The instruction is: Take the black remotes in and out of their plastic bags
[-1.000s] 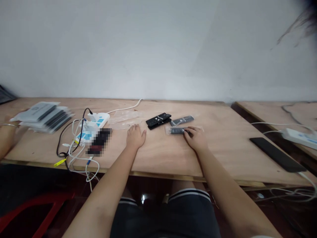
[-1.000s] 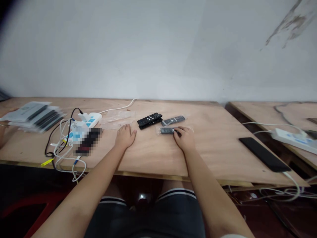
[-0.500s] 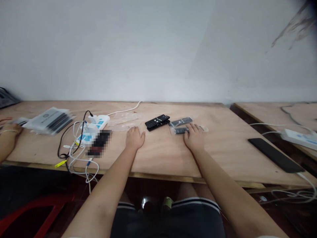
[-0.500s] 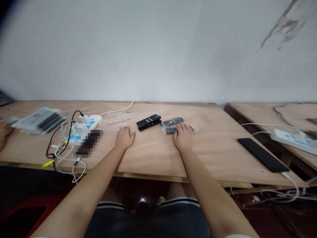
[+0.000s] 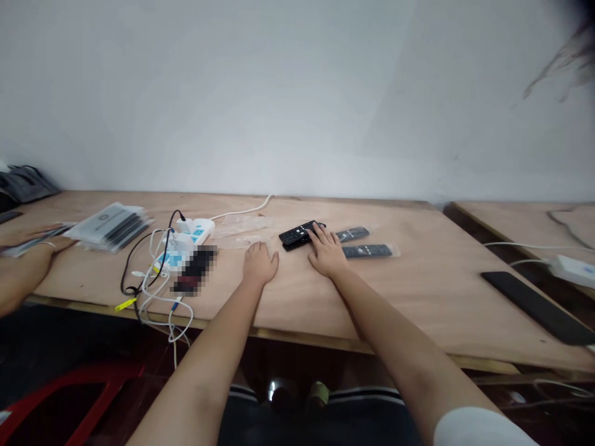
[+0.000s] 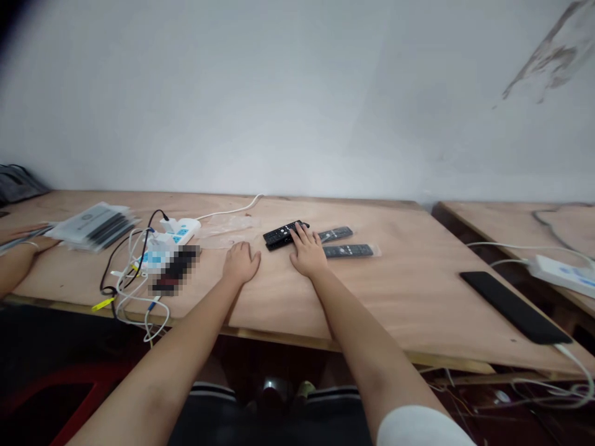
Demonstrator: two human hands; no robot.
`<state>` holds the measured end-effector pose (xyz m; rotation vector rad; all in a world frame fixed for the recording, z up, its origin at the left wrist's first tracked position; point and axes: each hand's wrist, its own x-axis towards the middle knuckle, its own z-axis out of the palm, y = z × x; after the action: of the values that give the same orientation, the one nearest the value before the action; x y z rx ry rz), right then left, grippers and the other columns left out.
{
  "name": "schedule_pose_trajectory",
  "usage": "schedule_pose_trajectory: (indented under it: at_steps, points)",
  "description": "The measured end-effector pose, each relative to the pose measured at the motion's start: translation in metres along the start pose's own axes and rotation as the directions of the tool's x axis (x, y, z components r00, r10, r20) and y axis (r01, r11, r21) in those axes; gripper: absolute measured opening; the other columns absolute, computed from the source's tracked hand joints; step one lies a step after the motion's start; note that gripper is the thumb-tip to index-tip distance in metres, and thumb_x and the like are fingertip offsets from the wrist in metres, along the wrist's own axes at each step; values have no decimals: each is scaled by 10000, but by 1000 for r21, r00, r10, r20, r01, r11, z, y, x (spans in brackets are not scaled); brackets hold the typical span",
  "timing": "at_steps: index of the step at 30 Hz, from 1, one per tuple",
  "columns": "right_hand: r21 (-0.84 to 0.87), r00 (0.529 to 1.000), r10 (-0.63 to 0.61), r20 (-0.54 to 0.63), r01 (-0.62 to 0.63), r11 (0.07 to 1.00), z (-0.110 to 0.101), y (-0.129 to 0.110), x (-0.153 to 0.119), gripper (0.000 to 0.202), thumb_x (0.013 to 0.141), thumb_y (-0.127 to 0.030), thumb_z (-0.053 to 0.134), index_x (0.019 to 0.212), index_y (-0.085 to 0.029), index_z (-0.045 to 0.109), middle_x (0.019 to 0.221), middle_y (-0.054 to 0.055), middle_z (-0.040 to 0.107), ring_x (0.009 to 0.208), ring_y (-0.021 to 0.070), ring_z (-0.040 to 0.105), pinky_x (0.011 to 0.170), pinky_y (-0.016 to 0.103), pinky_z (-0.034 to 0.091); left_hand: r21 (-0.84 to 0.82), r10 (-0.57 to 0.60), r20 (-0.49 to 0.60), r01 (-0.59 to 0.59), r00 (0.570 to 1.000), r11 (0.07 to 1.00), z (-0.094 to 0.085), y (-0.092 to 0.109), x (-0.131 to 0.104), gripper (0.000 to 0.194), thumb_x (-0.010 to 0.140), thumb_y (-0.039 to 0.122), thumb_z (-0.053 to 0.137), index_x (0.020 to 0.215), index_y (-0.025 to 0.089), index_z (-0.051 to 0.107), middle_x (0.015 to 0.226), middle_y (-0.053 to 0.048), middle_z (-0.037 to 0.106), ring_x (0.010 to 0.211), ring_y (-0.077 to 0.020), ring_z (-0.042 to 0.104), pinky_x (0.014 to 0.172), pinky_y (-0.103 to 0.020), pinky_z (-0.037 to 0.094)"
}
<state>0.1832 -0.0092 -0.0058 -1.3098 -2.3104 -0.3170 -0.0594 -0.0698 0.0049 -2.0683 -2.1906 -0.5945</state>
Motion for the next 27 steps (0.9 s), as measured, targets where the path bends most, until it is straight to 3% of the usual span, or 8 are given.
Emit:
schedule_pose_trajectory:
  at_steps: [6,12,16,21,27]
  points:
    - [36,998,-37,47,36,999,11,2,10,695,896,-265,501,1576,-158,412,1678,103,375,1538,320,325,1238,530,244,21,-4,-12,5,1000,1000,2,-1,1,400,994,470,475,1158,137,625,1232,-173,660,1217,-329,569,1079,-446,421]
    - [91,999,27,-37,-24,996,5,-1,9,580,903,-249,489,1469,-135,543,1514,149,565,1381,343,465,1149,494,338,16,-11,-10,11,1000,1000,1,0,1,401,992,474,476,1162,141,622,1241,-170,659,1230,-331,564,1084,-449,421]
    - [94,996,74,-54,-69,993,4,-1,8,604,907,-243,477,1501,-148,524,1475,174,573,1292,376,489,1048,517,398,4,-12,-10,12,1000,1000,1,0,0,379,990,462,481,1160,153,619,1236,-168,657,1242,-328,561,1098,-449,411]
    - [57,993,112,-30,-110,992,7,2,10,620,913,-233,466,1529,-166,497,1573,156,484,1279,394,469,1002,529,425,11,-15,-7,15,1000,1000,1,0,0,371,994,461,477,1159,160,618,1250,-166,654,1254,-326,558,1105,-447,406]
    - [83,987,157,-45,-153,985,6,6,12,555,940,-174,415,1479,-121,533,1473,176,568,1217,365,499,992,497,426,2,-13,-5,13,1000,1000,1,0,1,381,992,463,478,1156,150,620,1226,-170,661,1234,-333,566,1087,-458,417]
